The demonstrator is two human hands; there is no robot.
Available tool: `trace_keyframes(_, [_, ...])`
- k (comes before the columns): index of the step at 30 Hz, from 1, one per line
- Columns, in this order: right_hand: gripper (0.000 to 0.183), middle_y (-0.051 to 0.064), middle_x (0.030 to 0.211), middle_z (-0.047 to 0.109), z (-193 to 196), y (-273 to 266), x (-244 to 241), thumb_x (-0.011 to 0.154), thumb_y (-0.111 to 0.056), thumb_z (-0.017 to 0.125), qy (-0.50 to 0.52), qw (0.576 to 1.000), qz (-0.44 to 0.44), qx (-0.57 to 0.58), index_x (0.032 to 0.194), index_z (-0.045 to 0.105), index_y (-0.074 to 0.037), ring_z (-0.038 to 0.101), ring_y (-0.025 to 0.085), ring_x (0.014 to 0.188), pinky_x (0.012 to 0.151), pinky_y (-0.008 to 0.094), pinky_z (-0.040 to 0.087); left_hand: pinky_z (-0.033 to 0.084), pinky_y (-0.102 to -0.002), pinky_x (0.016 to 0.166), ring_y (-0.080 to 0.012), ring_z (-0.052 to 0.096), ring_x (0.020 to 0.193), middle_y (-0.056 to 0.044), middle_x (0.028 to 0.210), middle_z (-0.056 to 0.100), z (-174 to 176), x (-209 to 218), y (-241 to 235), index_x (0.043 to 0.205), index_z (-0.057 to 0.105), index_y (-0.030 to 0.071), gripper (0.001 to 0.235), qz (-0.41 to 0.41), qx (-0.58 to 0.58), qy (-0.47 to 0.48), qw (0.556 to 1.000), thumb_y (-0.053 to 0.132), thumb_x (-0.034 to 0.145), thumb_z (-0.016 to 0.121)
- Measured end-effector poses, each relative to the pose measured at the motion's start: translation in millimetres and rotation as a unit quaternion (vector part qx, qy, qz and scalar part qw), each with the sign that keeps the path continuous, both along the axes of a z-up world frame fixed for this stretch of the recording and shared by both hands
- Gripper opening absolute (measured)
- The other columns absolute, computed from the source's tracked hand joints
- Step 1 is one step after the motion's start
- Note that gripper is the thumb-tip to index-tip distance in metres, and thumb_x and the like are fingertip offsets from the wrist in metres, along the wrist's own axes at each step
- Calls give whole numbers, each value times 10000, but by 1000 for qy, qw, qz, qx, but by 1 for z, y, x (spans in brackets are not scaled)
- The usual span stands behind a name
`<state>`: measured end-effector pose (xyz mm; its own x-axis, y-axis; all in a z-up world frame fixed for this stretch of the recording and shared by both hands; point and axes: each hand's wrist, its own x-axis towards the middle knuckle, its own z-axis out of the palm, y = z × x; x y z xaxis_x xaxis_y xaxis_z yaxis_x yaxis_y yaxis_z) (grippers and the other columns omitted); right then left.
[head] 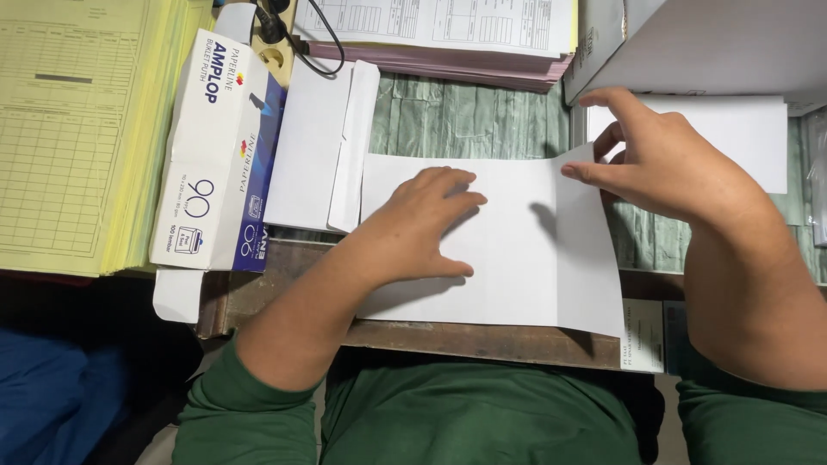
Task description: Folding printed documents and inserting them into envelopes
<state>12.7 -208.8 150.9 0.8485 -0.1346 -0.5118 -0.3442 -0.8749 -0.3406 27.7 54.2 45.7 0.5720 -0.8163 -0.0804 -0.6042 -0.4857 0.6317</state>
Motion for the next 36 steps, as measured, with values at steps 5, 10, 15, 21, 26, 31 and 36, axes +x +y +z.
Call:
trace_keyframes(5, [413, 154, 1036, 777, -2, 7, -8, 957, -182, 627, 3, 978, -12, 209, 1320, 466, -69, 776, 243, 838, 800, 346, 664, 276, -616, 1120, -439, 264, 1453, -175, 1557, 374, -20, -1, -7, 1424, 506, 124, 922, -29, 65, -32, 997, 499, 683, 908])
trace_keyframes(10, [563, 70, 1381, 668, -69, -27, -27, 857, -295, 717, -94, 939, 298, 143, 1372, 564, -124, 631, 218, 1276, 983, 394, 540, 316, -601, 1093, -389, 303, 1429, -141, 1528, 397, -25, -1, -5, 1404, 520, 133, 926, -22, 48, -48, 997, 508, 657, 918])
trace_keyframes(15, [592, 85, 1558, 503, -107, -25, -53, 839, -335, 766, -182, 901, 364, 149, 1369, 606, -126, 386, 322, 1483, 1175, 517, 354, 324, -604, 1087, -375, 298, 1441, -145, 1555, 382, -22, -1, -6, 1418, 493, 114, 960, -16, 50, -42, 998, 503, 655, 925])
trace_keyframes(21, [526, 163, 1551, 482, -123, -21, -53, 867, -344, 747, -235, 889, 378, 103, 1324, 611, -124, 351, 408, 1519, 1140, 571, 376, 292, -595, 1081, -371, 329, 1390, -137, 1510, 388, -19, -2, -17, 1377, 490, 118, 974, 14, 56, -66, 996, 634, 637, 858])
trace_keyframes(26, [558, 164, 1576, 455, -125, -23, -54, 882, -372, 731, -229, 891, 377, 108, 1366, 596, -129, 353, 401, 1511, 1129, 585, 364, 177, -632, 1158, -394, 128, 1526, -103, 1665, 197, -22, -6, -31, 1576, 280, 164, 1254, 24, 113, -95, 989, 860, 656, 771])
trace_keyframes(31, [522, 195, 1526, 486, -117, -21, -55, 874, -341, 750, -246, 885, 373, 132, 1318, 608, -106, 395, 419, 1475, 1163, 563, 361, 116, -635, 1186, -381, 89, 1549, -79, 1699, 132, -27, -9, -37, 1623, 142, 175, 1352, 9, 123, -94, 988, 866, 658, 789])
trace_keyframes(36, [580, 184, 1536, 474, -109, -20, -60, 861, -387, 757, -246, 888, 368, 128, 1339, 599, -99, 402, 401, 1455, 1172, 544, 362, 76, -589, 1211, -354, 90, 1557, -96, 1702, 126, -32, -5, -34, 1625, 100, 154, 1394, 17, 125, -85, 988, 867, 652, 801])
